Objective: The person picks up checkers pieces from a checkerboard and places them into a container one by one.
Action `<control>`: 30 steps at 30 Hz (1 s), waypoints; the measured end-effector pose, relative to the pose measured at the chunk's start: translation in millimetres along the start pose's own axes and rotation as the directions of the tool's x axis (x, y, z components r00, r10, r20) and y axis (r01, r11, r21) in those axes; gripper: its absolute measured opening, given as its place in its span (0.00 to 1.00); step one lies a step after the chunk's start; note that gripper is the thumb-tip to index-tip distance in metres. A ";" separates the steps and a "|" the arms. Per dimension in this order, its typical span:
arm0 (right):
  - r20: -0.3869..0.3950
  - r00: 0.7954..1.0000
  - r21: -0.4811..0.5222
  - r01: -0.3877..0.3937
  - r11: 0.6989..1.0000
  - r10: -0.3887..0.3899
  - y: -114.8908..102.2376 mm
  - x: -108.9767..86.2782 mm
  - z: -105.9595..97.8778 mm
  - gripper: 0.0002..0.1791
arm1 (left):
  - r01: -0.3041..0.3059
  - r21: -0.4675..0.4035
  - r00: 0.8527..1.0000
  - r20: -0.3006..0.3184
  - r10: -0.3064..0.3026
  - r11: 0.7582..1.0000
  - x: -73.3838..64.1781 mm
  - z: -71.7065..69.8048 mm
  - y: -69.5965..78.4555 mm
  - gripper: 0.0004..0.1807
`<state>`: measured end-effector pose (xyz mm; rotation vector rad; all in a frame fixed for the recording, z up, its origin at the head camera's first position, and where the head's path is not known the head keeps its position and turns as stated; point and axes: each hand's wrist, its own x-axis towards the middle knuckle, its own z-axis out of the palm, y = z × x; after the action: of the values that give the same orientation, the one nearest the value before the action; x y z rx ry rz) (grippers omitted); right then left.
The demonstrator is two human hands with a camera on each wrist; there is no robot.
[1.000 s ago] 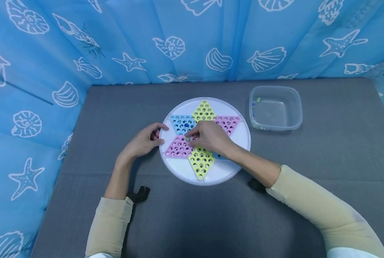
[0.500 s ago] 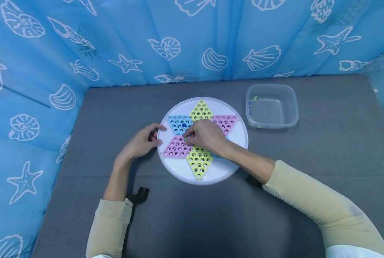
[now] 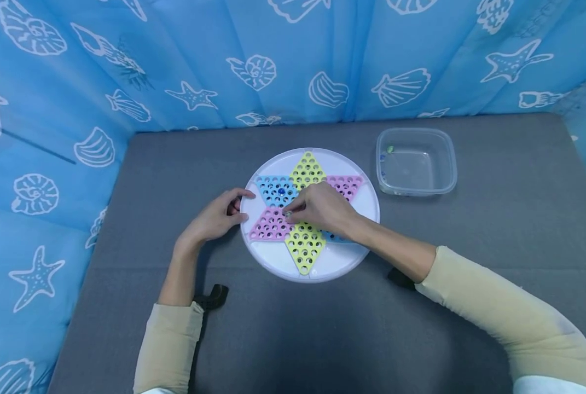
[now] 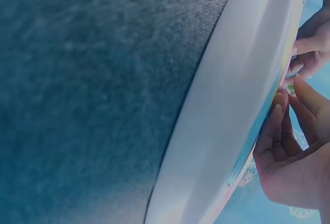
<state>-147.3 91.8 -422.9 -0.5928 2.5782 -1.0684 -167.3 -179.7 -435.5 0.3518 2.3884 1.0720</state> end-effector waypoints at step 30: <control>-0.029 0.999 0.126 0.043 0.991 -0.039 7.2 -35.0 -56.5 0.13 | -0.006 0.018 1.000 -0.018 0.007 1.000 -0.6 1.9 -0.7 0.22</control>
<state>-141.7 147.0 -385.8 -0.6061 2.5072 -1.2510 -165.8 -179.2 -437.0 0.3579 2.4157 1.0614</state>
